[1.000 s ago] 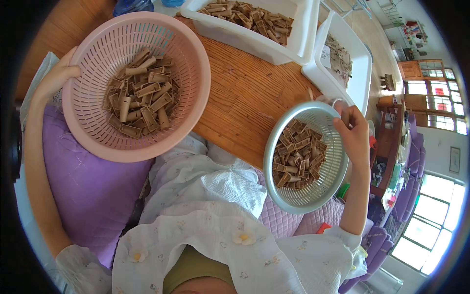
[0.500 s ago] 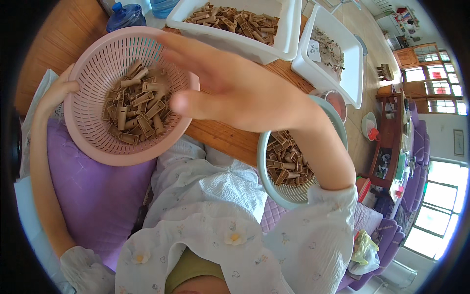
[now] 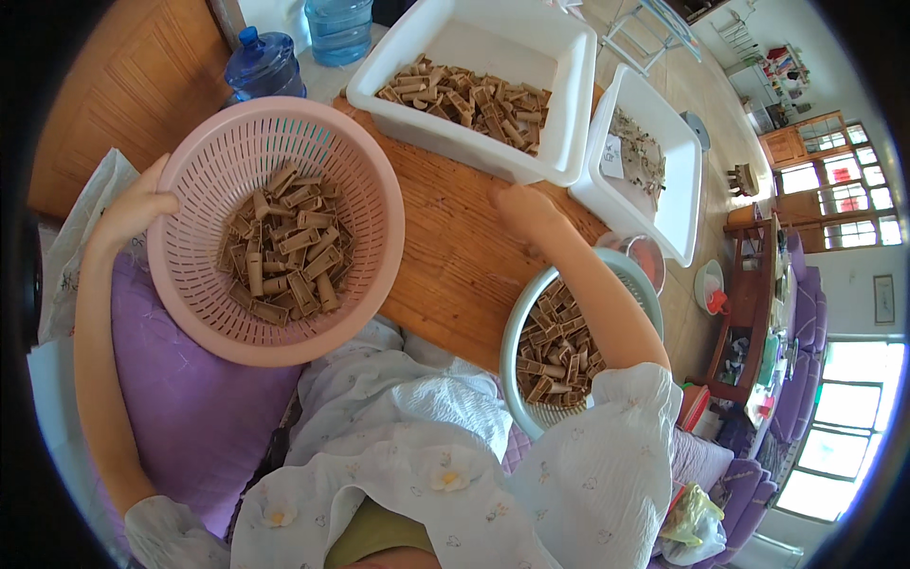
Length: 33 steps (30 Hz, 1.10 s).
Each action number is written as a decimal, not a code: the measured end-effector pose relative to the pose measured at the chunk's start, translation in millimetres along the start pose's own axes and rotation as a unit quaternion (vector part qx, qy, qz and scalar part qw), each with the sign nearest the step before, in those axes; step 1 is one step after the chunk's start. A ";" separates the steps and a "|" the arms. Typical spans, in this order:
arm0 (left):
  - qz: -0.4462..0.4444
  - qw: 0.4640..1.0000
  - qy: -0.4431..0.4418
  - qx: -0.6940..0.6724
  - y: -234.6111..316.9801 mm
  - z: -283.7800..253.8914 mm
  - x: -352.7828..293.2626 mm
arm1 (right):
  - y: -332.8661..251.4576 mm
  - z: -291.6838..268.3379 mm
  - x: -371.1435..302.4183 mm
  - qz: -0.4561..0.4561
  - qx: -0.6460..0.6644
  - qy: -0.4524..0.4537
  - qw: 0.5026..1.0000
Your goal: The person sorts small plastic components by hand, transferring them between trays and plastic colanders, and displays samples to the camera.
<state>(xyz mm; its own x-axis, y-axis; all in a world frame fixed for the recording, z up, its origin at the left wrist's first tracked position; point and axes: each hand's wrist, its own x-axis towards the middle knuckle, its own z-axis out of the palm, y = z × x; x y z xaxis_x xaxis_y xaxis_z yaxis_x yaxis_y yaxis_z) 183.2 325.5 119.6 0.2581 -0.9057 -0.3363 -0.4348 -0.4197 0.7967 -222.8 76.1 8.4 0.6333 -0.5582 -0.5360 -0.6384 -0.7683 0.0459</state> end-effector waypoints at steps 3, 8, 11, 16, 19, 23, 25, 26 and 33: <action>-0.001 1.000 0.001 -0.006 2.6 -0.1 0.0 | -13.9 1.1 -3.4 0.029 -0.019 -0.043 0.998; 0.013 1.000 0.002 0.012 0.6 -0.1 1.8 | -15.0 -10.5 -14.8 0.106 -0.078 -0.140 0.981; -0.015 1.000 0.009 -0.013 5.8 1.7 -2.9 | -6.9 -13.5 -20.0 0.174 -0.100 -0.189 0.961; -0.029 1.000 -0.002 -0.001 12.6 0.8 -3.3 | 14.0 16.7 4.2 0.141 -0.079 -0.231 0.959; -0.023 1.000 -0.004 0.007 10.6 0.3 -0.3 | 17.0 11.2 -0.1 0.124 -0.077 -0.174 0.974; -0.002 0.998 0.052 0.035 -5.5 0.0 1.3 | 24.5 -11.6 -17.3 0.030 -0.031 -0.079 0.996; -0.012 0.999 0.034 0.038 3.0 -1.2 -0.3 | 13.5 -37.5 -50.9 0.001 0.045 0.039 0.998; -0.021 0.999 0.014 0.044 7.6 -0.5 -0.8 | 7.6 -52.2 -68.6 0.013 0.050 0.042 0.998; -0.026 0.999 0.017 0.044 16.2 1.5 -5.1 | 12.5 -111.0 -181.8 -0.053 0.004 -0.036 0.998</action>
<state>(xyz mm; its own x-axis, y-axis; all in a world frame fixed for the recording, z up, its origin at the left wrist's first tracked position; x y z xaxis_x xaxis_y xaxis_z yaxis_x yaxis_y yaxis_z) 173.6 323.2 133.5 0.3119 -0.8801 -0.3579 -0.4940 -0.4720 0.7302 -297.3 133.3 200.0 0.6644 -0.4499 -0.5968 -0.5729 -0.8193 -0.0202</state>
